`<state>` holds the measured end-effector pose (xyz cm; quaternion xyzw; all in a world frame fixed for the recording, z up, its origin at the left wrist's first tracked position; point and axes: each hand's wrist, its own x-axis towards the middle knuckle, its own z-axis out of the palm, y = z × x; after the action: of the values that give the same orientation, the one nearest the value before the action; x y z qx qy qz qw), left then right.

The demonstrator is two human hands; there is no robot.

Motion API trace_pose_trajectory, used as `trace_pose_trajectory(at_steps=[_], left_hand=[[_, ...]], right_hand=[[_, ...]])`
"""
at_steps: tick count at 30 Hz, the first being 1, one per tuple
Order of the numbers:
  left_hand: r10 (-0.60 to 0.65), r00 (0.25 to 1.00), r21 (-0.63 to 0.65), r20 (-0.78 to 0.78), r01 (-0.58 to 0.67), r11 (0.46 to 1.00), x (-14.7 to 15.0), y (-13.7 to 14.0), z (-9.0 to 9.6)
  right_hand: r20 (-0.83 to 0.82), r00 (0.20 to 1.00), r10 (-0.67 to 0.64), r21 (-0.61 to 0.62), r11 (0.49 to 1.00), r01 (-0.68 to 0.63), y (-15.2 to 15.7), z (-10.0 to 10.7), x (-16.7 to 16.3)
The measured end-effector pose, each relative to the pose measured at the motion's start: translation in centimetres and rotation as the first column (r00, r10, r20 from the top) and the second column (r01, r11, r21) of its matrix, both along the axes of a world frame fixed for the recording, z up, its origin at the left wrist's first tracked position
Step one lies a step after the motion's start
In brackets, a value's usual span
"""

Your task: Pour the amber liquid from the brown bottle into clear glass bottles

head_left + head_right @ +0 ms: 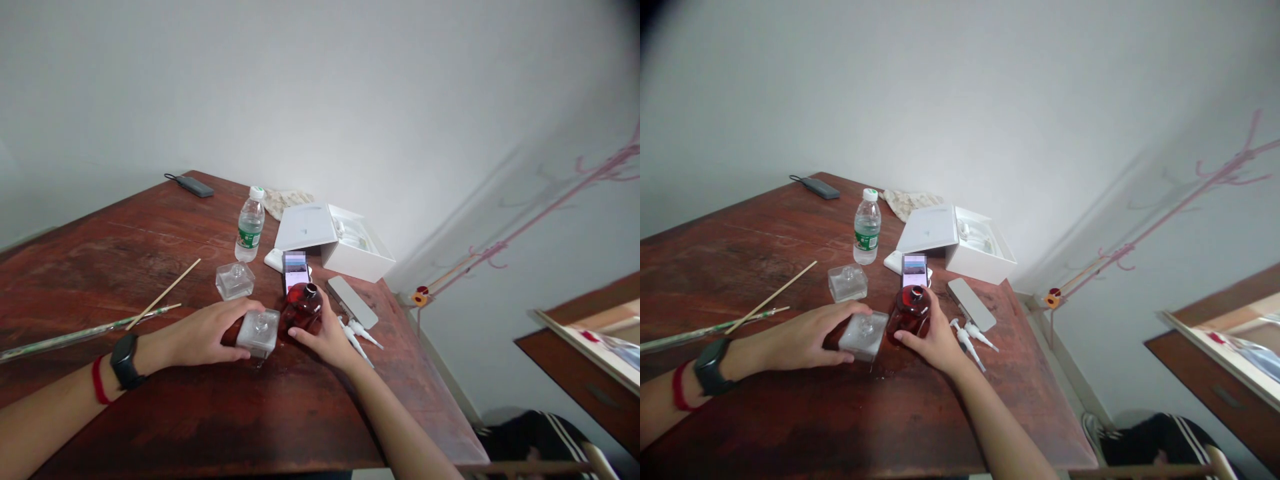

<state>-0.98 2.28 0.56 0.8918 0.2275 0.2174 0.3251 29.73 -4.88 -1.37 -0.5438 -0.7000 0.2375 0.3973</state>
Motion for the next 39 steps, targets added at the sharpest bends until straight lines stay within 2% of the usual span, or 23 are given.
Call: trace_pose_trajectory(at_steps=[11,24,39], left_hand=[[-0.001,1.0,0.001,-0.018,0.001,1.0,-0.06,-0.02,0.12],[0.005,0.996,0.026,-0.092,-0.003,1.0,-0.06,-0.24,0.71],[-0.002,0.997,0.017,-0.079,0.004,1.0,-0.11,-0.11,0.39]], right_hand=[[-0.058,0.998,0.034,-0.035,0.999,-0.036,-0.16,0.14,-0.09],[-0.033,0.999,0.025,-0.011,1.0,-0.026,-0.14,0.42,-0.18],[-0.035,0.999,0.029,-0.017,0.999,-0.03,-0.17,0.53,-0.26]])
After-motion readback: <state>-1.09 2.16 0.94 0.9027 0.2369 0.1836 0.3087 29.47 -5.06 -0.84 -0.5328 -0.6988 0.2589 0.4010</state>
